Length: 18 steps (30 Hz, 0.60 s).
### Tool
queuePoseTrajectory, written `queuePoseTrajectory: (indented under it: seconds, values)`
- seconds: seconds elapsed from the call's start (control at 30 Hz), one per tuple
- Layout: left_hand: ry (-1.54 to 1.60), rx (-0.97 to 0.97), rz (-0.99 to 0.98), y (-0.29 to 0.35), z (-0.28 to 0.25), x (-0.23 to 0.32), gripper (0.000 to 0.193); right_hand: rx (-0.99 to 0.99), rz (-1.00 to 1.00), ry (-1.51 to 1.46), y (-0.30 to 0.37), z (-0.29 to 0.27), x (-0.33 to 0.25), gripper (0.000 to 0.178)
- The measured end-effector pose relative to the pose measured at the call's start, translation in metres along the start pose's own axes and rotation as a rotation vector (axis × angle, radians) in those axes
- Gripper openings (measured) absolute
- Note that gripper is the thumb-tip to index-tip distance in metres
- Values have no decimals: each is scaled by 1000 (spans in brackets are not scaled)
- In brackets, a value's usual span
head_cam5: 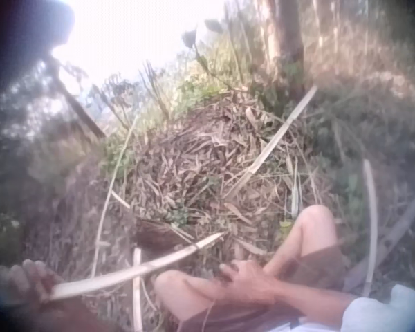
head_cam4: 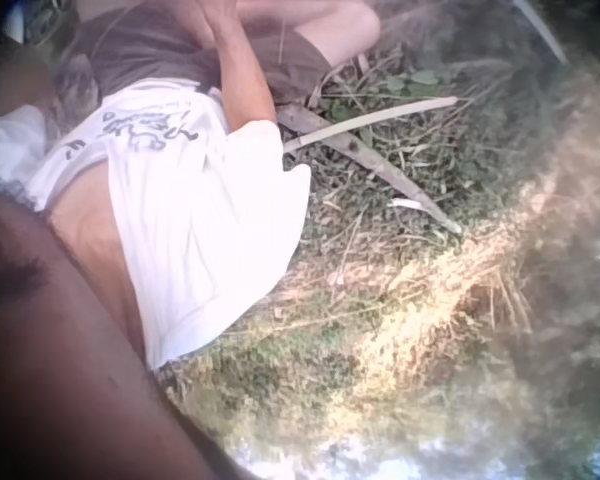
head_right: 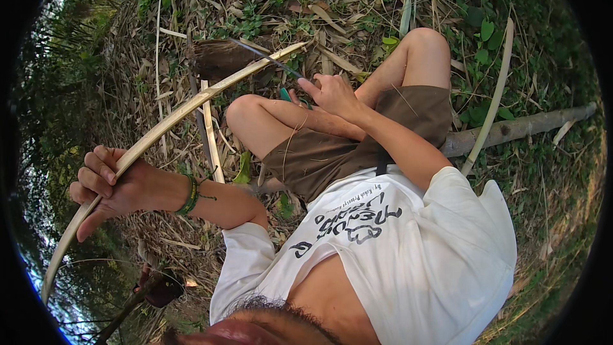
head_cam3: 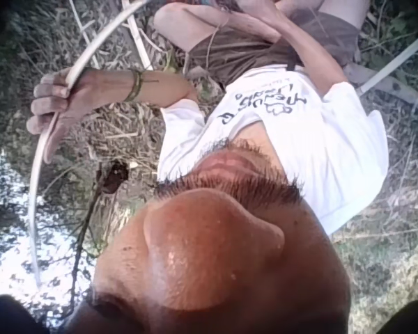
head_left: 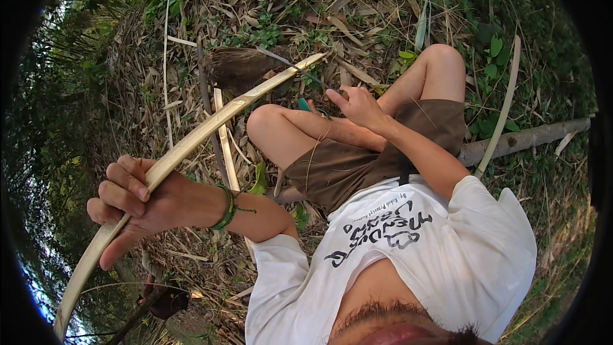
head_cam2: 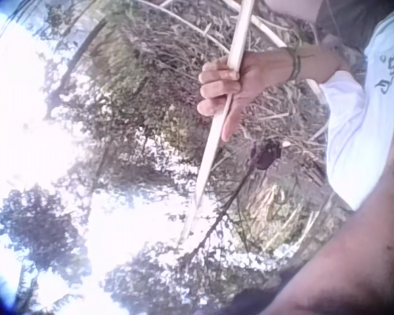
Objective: The person sits on the ground and uses a machete to shave and smooth the inner surface of a long bamboo strip.
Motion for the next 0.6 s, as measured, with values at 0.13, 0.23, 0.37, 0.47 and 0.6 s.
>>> queuePoseTrajectory:
  seconds: [0.13,0.23,0.37,0.47,0.6]
  values:
    - [53,-55,25,-4,11,-1,67,4,204,118,-37,-9,62,70]
    - [47,-53,12,3,3,6,68,-119,123,62,-5,-5,2,71]
    - [4,-18,4,-9,3,-4,67,-5,295,53,-23,9,90,68]
    - [41,-19,-6,-14,2,-13,67,-144,502,77,-42,6,125,71]
    - [24,-9,-31,-11,-9,-6,67,-139,185,40,-9,7,33,73]
Point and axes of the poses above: each hand's wrist, its own y-axis away from the middle knuckle, its own z-axis out of the palm, x = y × z, the point moved 10 cm from there along -y, towards the middle knuckle, and after that the axes turned 11 degrees about z, right-handed, at the moved point
